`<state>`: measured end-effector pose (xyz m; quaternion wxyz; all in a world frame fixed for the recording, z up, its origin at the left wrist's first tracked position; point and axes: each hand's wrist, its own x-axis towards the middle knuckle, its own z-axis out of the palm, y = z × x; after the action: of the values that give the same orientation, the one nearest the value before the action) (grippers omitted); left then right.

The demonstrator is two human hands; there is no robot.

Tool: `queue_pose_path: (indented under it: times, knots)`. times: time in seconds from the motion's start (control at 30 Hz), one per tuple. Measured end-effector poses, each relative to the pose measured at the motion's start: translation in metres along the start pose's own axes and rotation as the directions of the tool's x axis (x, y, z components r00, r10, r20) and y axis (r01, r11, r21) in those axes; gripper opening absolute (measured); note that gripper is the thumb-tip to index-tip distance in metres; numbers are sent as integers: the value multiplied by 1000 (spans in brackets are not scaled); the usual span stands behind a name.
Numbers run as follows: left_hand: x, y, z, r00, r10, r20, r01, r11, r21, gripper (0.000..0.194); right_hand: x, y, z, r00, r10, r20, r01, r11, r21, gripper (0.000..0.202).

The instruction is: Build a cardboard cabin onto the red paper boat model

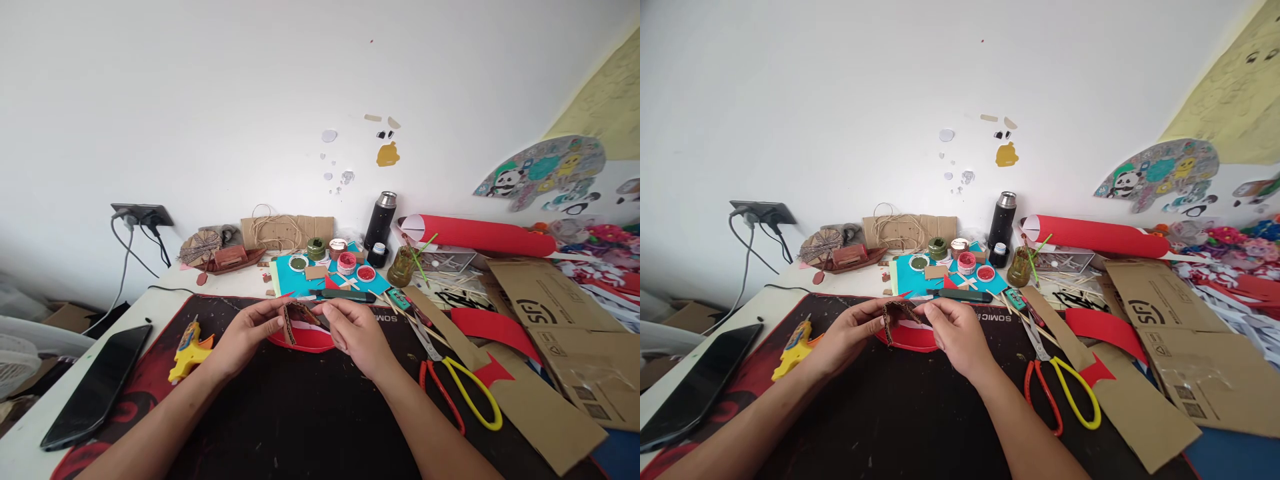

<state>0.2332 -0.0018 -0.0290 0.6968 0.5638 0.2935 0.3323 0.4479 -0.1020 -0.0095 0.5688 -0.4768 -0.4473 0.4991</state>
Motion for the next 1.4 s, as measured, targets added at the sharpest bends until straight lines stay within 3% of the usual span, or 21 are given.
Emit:
queue_pose_path:
  times: [0.4,0.63,0.8,0.97,1.2,1.4]
  knots:
    - [0,2,0,997,69,-40,-66,995,75,48,-1,-3,0,1000,-26,-16,25,999,-45,46]
    - [-7,6,0,966,212,-150,-147,921,360,52,-4,-5,1,991,-110,-79,94,978,-187,54]
    - [-9,4,2,935,303,-183,-182,855,486,50,-7,-1,4,981,-191,-31,159,884,-440,59]
    - [-9,1,1,930,322,-174,-188,828,529,48,-7,3,6,977,-209,32,179,738,-651,73]
    - [-10,-1,2,931,327,-162,-200,829,522,50,-5,4,5,982,-189,17,136,634,-761,61]
    - [-15,2,6,906,401,-137,-242,755,609,44,-5,5,4,981,-187,49,155,607,-779,71]
